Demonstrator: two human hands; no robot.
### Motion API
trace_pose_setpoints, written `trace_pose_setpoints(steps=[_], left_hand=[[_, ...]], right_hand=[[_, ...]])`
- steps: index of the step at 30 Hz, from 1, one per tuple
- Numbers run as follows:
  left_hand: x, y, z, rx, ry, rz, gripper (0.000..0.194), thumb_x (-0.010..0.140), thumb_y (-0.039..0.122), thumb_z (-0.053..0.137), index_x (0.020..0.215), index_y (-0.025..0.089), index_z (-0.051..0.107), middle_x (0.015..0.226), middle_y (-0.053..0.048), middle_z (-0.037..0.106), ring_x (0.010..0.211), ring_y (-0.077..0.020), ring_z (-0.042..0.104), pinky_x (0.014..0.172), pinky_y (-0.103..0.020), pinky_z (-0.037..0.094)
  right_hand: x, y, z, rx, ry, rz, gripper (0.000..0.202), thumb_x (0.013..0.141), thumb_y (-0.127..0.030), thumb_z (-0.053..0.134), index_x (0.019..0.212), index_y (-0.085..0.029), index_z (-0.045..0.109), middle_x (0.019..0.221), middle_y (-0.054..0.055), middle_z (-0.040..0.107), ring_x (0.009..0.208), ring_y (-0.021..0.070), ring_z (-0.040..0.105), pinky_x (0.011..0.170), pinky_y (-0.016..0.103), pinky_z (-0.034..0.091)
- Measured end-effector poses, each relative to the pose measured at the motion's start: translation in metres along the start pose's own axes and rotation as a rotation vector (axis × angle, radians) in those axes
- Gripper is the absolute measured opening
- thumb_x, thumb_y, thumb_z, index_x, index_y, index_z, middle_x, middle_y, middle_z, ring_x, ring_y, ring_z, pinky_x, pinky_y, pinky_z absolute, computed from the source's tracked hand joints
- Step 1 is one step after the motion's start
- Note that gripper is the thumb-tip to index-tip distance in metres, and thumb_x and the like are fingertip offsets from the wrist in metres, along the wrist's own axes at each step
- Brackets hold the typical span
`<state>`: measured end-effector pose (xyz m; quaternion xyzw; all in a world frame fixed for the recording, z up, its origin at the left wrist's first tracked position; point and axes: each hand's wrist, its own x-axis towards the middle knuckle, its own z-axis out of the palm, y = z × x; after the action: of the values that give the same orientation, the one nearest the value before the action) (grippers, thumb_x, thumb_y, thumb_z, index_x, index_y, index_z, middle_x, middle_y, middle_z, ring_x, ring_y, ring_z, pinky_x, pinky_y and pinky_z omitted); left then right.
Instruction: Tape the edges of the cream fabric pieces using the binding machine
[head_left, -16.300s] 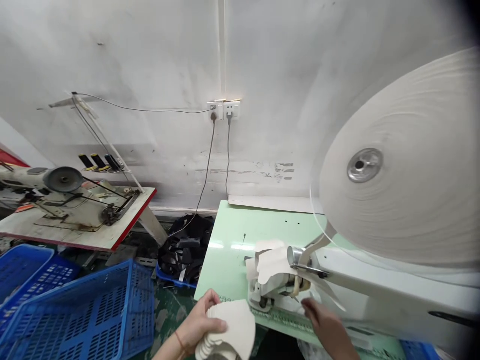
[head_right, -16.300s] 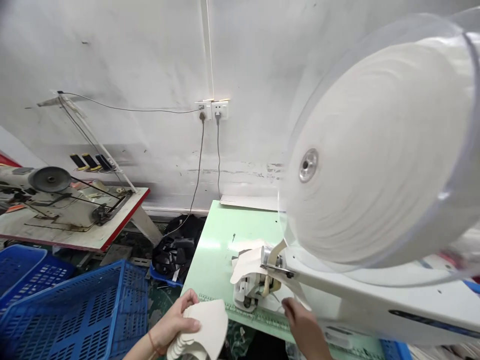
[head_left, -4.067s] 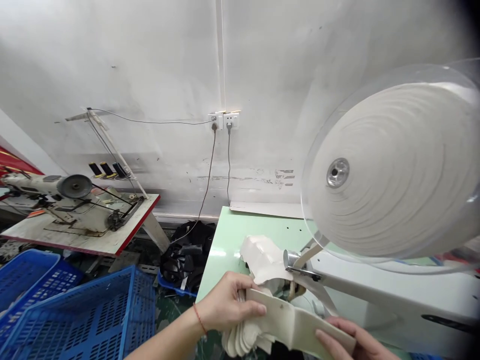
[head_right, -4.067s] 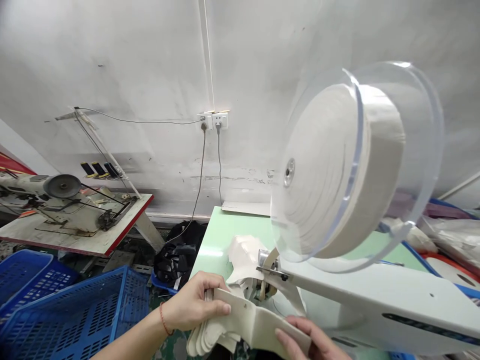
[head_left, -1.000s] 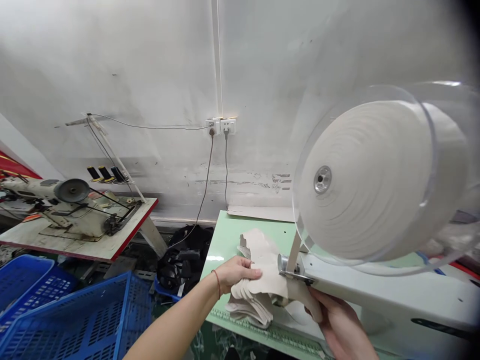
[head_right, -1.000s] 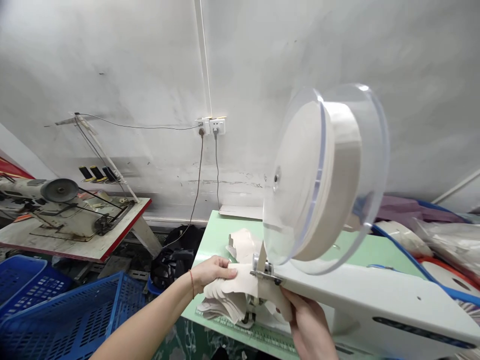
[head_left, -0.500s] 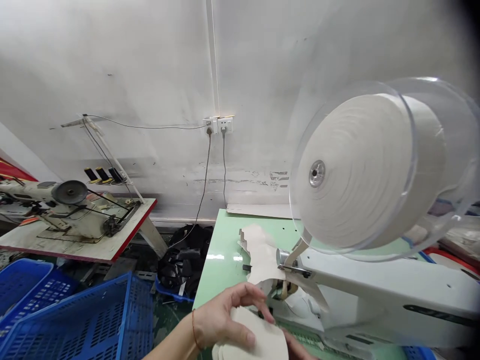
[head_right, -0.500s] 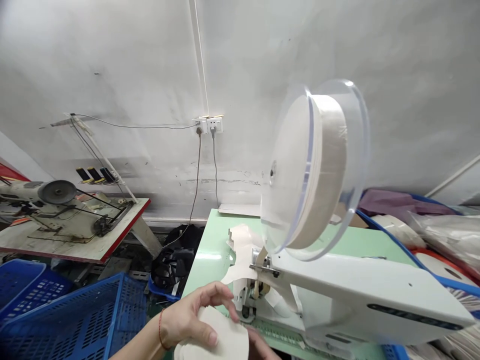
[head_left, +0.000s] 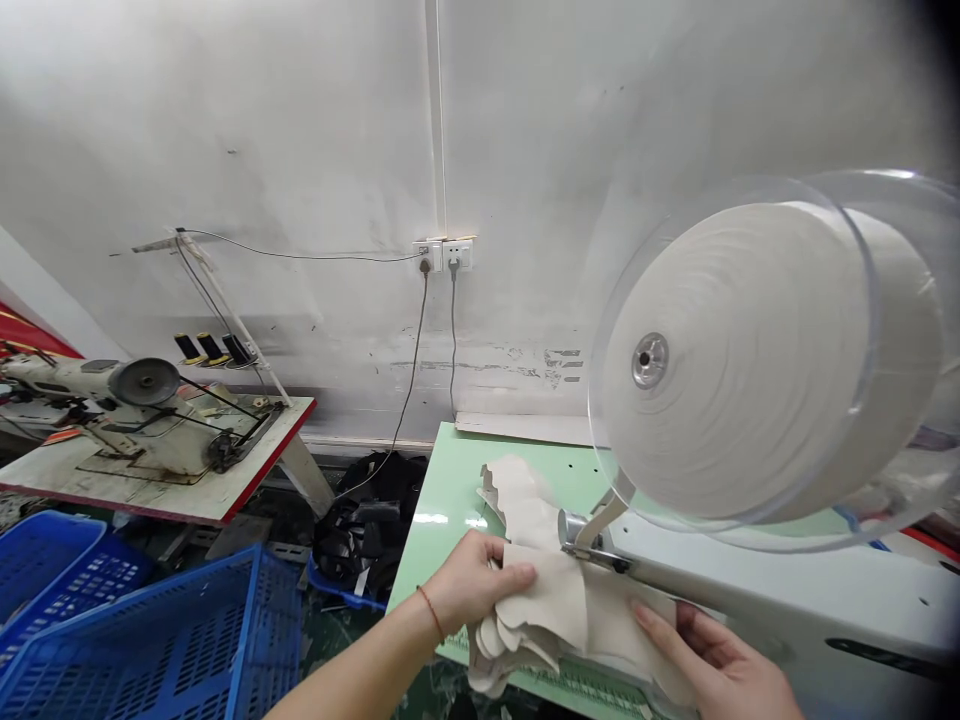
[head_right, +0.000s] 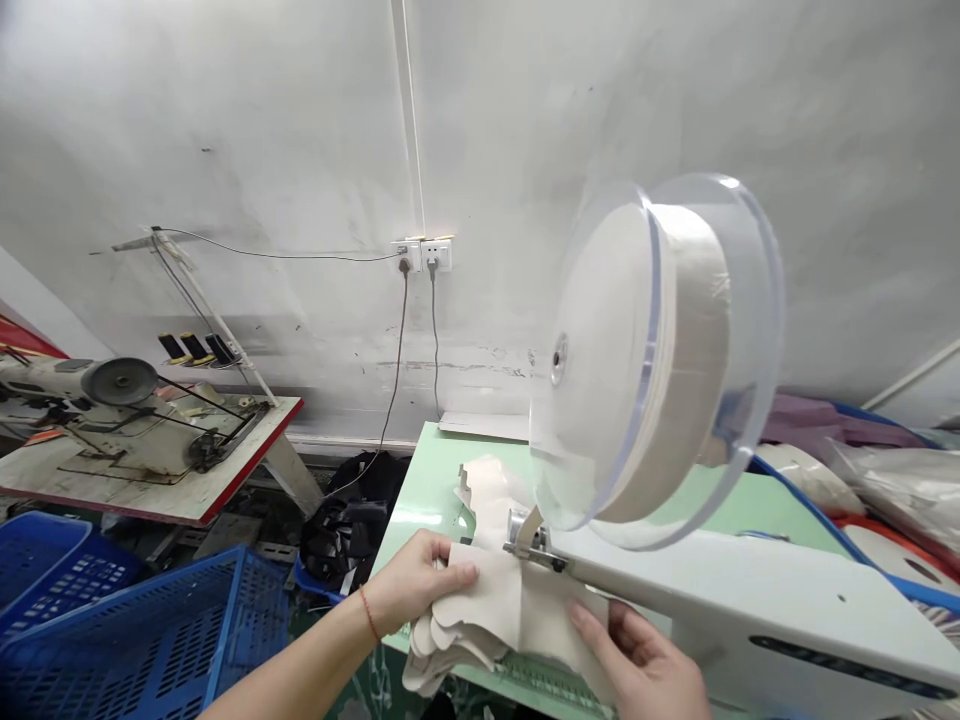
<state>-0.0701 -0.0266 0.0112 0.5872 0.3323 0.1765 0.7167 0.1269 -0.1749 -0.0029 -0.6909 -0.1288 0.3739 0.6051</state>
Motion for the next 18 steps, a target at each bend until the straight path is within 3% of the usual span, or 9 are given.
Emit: trace_pose_setpoints(steps=[4, 10, 14, 18], left_hand=[[0.017, -0.013, -0.003, -0.173, -0.064, -0.119, 0.061, 0.047, 0.058, 0.083, 0.076, 0.007, 0.070, 0.068, -0.005, 0.063, 0.061, -0.0131, 0.054, 0.059, -0.026, 0.042], [0.031, -0.015, -0.009, -0.300, -0.110, -0.178, 0.063, 0.042, 0.052, 0.088, 0.079, 0.005, 0.069, 0.071, -0.008, 0.065, 0.064, -0.0150, 0.058, 0.064, -0.029, 0.043], [0.037, -0.017, -0.005, -0.308, -0.075, -0.183, 0.064, 0.042, 0.059, 0.086, 0.073, 0.006, 0.066, 0.066, -0.006, 0.063, 0.059, -0.0139, 0.055, 0.059, -0.027, 0.039], [0.014, -0.028, 0.002, -0.339, -0.044, -0.091, 0.064, 0.057, 0.073, 0.070, 0.053, 0.012, 0.053, 0.049, 0.002, 0.048, 0.048, -0.0075, 0.041, 0.051, -0.023, 0.027]], right_hand=[[0.008, -0.002, 0.012, 0.162, -0.051, 0.091, 0.042, 0.047, -0.039, 0.089, 0.080, -0.018, 0.076, 0.089, 0.005, 0.076, 0.090, 0.0256, 0.068, 0.068, 0.020, 0.057], [0.019, -0.004, 0.020, 0.230, -0.025, 0.098, 0.056, 0.042, -0.029, 0.091, 0.094, -0.016, 0.074, 0.096, 0.007, 0.076, 0.099, 0.0302, 0.065, 0.064, 0.023, 0.059], [0.029, -0.007, 0.027, 0.297, 0.025, 0.085, 0.046, 0.039, -0.023, 0.089, 0.081, -0.013, 0.072, 0.075, 0.006, 0.074, 0.071, 0.0272, 0.068, 0.049, 0.028, 0.056], [0.016, 0.010, 0.033, 0.415, 0.018, 0.118, 0.039, 0.046, -0.033, 0.089, 0.077, -0.017, 0.071, 0.062, 0.002, 0.071, 0.051, 0.0158, 0.059, 0.045, 0.024, 0.051]])
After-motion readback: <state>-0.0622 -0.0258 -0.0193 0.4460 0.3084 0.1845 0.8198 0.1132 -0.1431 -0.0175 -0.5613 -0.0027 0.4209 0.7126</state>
